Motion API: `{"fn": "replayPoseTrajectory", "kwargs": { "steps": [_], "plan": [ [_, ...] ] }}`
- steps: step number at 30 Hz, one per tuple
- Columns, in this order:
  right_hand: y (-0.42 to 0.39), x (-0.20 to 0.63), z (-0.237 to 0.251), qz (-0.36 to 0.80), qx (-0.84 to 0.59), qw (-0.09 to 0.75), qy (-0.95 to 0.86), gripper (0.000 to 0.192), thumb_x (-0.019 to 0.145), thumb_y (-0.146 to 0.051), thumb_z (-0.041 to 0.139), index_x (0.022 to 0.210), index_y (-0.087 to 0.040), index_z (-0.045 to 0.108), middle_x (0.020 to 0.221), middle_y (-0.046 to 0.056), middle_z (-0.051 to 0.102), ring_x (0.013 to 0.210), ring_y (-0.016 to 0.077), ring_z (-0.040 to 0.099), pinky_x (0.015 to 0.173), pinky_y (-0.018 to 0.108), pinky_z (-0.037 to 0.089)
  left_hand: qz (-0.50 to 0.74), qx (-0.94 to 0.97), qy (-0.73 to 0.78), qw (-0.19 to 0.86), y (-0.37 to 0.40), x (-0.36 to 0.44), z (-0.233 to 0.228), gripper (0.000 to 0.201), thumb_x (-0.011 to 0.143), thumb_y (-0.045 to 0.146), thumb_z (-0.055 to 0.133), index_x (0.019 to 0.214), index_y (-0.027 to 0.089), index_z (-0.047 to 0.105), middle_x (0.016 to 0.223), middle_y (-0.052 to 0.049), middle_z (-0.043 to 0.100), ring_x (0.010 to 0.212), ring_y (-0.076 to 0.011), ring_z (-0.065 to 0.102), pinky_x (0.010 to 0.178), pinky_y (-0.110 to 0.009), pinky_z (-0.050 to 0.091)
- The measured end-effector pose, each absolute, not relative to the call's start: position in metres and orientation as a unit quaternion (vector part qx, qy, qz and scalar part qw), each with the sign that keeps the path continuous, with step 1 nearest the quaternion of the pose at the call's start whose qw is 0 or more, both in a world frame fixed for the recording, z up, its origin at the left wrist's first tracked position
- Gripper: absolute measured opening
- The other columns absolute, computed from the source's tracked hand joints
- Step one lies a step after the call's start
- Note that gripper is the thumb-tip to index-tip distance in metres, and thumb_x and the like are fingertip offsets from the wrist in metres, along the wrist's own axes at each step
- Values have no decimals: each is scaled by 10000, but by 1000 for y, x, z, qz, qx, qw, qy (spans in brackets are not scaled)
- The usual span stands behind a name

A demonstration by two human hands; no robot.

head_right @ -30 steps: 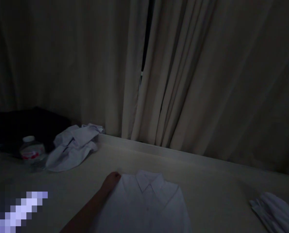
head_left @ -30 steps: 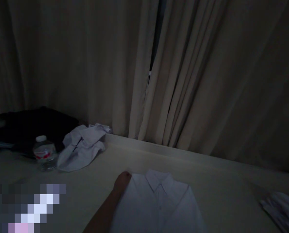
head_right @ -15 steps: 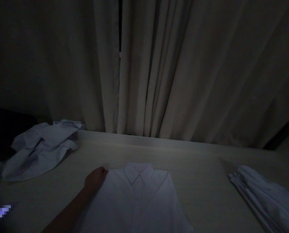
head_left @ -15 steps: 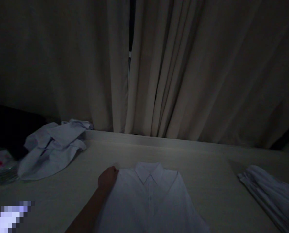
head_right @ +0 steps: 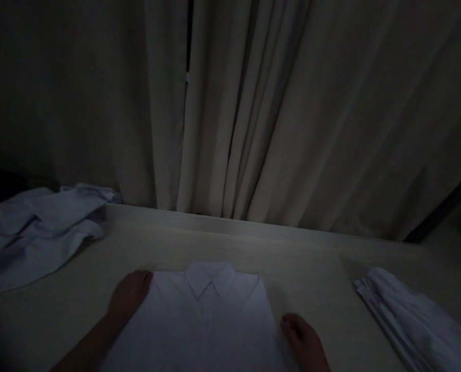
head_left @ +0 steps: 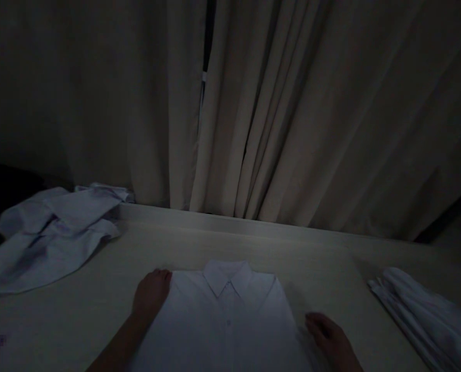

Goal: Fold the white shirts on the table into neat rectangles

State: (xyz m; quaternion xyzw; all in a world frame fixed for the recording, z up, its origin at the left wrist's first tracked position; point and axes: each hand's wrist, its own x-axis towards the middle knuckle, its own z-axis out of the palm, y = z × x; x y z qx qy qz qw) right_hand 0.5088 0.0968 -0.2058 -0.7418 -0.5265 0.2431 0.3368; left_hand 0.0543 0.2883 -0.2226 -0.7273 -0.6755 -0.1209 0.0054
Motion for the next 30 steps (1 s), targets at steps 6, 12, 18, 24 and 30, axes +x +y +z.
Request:
{"fn": "replayPoseTrajectory", "kwargs": {
  "steps": [6, 12, 18, 24, 30],
  "plan": [
    [220, 495, -223, 216, -754, 324, -529, 405, 734, -406, 467, 973, -144, 662, 959, 109, 710, 860, 210, 652, 789, 293, 485, -175, -708, -676, -108, 296, 48, -221, 433, 862, 377, 249, 934, 162, 618, 1008, -119, 678, 934, -220, 614, 848, -339, 439],
    [250, 505, -239, 245, -757, 301, -526, 186, 659, -294, 578, 733, -163, 687, 820, 78, 713, 812, 200, 632, 737, 279, 443, -168, -671, -692, -208, 306, 41, -214, 383, 814, 409, 325, 870, 208, 647, 967, -92, 707, 906, -238, 639, 798, -344, 461],
    [254, 514, -231, 317, -759, 308, -478, 169, 704, -271, 504, 624, -157, 601, 476, -10, 551, 467, 118, 506, 476, 237, 372, -143, -674, -689, -227, 319, 37, -213, 385, 794, 378, 326, 835, 184, 656, 979, -101, 711, 928, -243, 643, 805, -338, 477],
    [256, 518, -224, 365, -758, 299, -450, 122, 683, -236, 505, 599, -166, 558, 411, -57, 434, 371, 86, 408, 403, 224, 303, -109, -677, -700, -200, 327, 40, -217, 392, 813, 323, 286, 830, 169, 646, 990, -125, 704, 933, -238, 646, 817, -342, 480],
    [264, 520, -225, 321, -781, 276, -460, 153, 693, -219, 493, 659, -140, 620, 488, -13, 528, 435, 105, 468, 456, 242, 347, -79, -697, -695, -161, 339, 46, -222, 393, 833, 269, 246, 817, 158, 623, 971, -132, 694, 909, -200, 646, 798, -301, 471]
  ]
}}
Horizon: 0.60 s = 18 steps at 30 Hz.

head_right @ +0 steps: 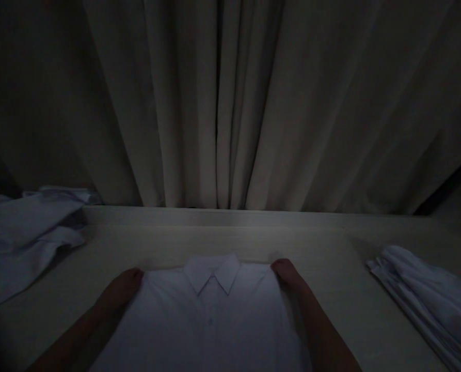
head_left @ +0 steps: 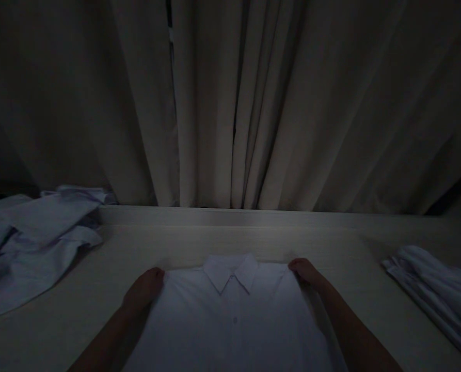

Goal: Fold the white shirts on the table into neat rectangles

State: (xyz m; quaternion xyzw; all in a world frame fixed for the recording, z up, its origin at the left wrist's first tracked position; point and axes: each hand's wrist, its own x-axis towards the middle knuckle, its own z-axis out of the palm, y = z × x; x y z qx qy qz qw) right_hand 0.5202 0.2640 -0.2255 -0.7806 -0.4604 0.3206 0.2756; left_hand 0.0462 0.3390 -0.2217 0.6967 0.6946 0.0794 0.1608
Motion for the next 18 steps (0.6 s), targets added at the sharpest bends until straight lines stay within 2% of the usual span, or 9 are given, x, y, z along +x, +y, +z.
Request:
{"fn": "replayPoseTrajectory", "kwargs": {
  "steps": [3, 6, 8, 11, 14, 18],
  "plan": [
    [266, 518, -227, 266, -792, 258, -486, 170, 705, -212, 490, 670, -133, 636, 575, 34, 604, 549, 138, 551, 545, 256, 401, 68, 700, 699, 129, 337, 52, -216, 400, 841, 297, 248, 843, 155, 622, 936, -136, 690, 862, -228, 649, 762, -340, 477],
    [261, 508, -224, 180, -803, 247, -512, 225, 750, -229, 457, 800, -133, 654, 804, 105, 665, 772, 196, 604, 712, 300, 438, 71, 703, 706, 57, 322, 63, -207, 447, 847, 295, 227, 1012, 115, 602, 1003, -182, 651, 923, -296, 617, 795, -430, 458],
    [252, 495, -222, 118, -798, 248, -536, 305, 789, -239, 417, 983, -129, 625, 1013, 149, 635, 955, 233, 574, 855, 342, 414, 81, 728, 681, -4, 307, 74, -206, 479, 854, 290, 225, 1149, 96, 548, 1108, -195, 614, 1021, -309, 575, 872, -455, 428],
    [237, 471, -225, 62, -762, 246, -595, 397, 831, -270, 396, 1176, -136, 540, 1242, 152, 534, 1175, 243, 459, 1026, 344, 310, 89, 794, 601, -31, 283, 93, -214, 515, 881, 355, 238, 1261, 108, 482, 1312, -165, 521, 1222, -270, 455, 1037, -413, 328],
    [229, 453, -236, 26, -721, 191, -665, 486, 868, -374, 378, 1266, -115, 483, 1352, 167, 464, 1268, 263, 385, 1077, 375, 276, 77, 808, 584, -10, 270, 107, -231, 637, 856, 538, 275, 1346, 147, 382, 1457, -145, 351, 1362, -285, 270, 1119, -458, 188],
    [230, 452, -253, 12, -716, 126, -686, 585, 887, -473, 321, 1326, -99, 419, 1402, 190, 408, 1298, 289, 359, 1087, 422, 276, 61, 807, 587, 2, 271, 102, -252, 779, 766, 706, 288, 1382, 230, 315, 1496, -130, 261, 1391, -320, 175, 1124, -525, 105]
  ]
}}
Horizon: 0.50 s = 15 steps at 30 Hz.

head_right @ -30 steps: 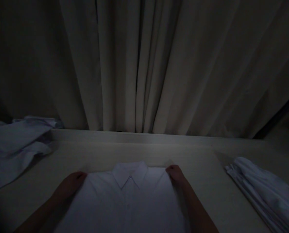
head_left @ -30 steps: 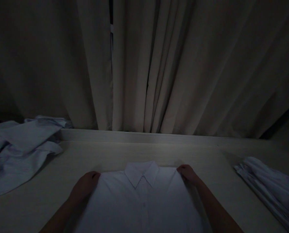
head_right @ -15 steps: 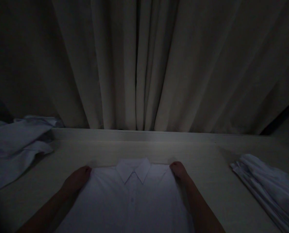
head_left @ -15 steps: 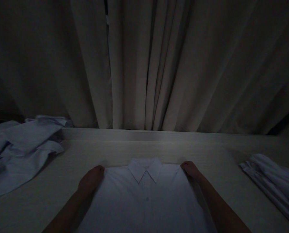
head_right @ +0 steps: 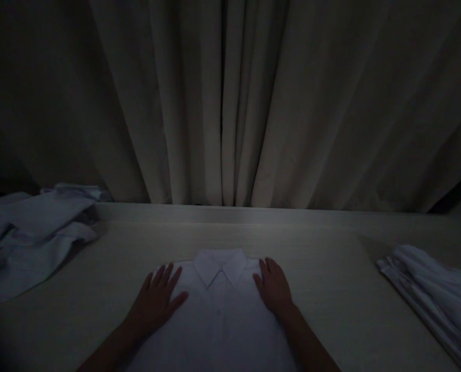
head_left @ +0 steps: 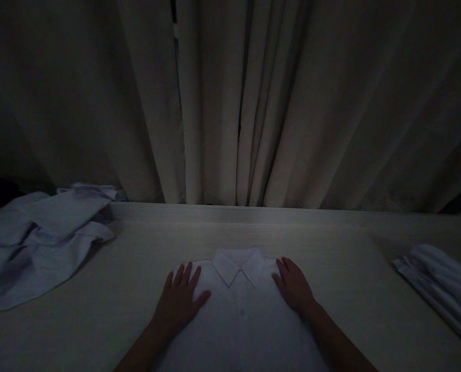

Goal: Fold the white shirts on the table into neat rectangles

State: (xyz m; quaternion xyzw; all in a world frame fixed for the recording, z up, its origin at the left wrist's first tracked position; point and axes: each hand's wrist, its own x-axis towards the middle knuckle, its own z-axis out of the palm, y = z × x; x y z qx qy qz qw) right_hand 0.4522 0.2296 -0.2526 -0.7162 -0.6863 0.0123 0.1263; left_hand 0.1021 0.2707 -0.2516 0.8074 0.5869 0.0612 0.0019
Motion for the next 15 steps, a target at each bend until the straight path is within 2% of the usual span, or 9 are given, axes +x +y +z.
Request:
{"fn": "replayPoseTrajectory", "kwargs": {
  "steps": [4, 7, 10, 13, 15],
  "plan": [
    [233, 459, -256, -4, -711, 123, -692, 583, 899, -494, 271, 1335, -134, 411, 1404, 166, 413, 1305, 272, 356, 1095, 419, 275, 61, 824, 563, -3, 278, 95, -254, 821, 731, 749, 287, 1397, 269, 265, 1509, -121, 219, 1397, -327, 140, 1121, -540, 92],
    [233, 453, -248, -10, -709, 125, -694, 571, 898, -468, 294, 1321, -107, 427, 1394, 186, 418, 1302, 286, 361, 1100, 430, 273, 55, 821, 568, -10, 277, 104, -238, 849, 722, 758, 280, 1389, 232, 295, 1495, -148, 242, 1388, -366, 140, 1108, -587, 75],
    [213, 442, -237, -14, -705, 176, -687, 563, 889, -441, 328, 1331, -101, 404, 1434, 176, 363, 1337, 284, 303, 1116, 446, 260, 76, 826, 557, -24, 256, 105, -220, 762, 772, 695, 283, 1389, 247, 287, 1490, -127, 261, 1386, -367, 140, 1100, -624, 60],
    [156, 439, -232, 13, -697, 283, -658, 548, 869, -470, 351, 1339, -191, 392, 1460, 96, 339, 1348, 251, 291, 1118, 451, 293, 124, 837, 533, -21, 203, 75, -220, 621, 809, 595, 353, 1378, 371, 246, 1497, -14, 262, 1388, -306, 190, 1113, -582, 180],
    [95, 443, -232, 62, -703, 339, -622, 502, 823, -500, 420, 1276, -289, 467, 1399, 55, 428, 1315, 269, 353, 1095, 483, 345, 157, 826, 542, -14, 152, 41, -231, 602, 772, 537, 484, 1337, 450, 294, 1413, 19, 431, 1331, -274, 343, 1069, -520, 332]
  ]
}}
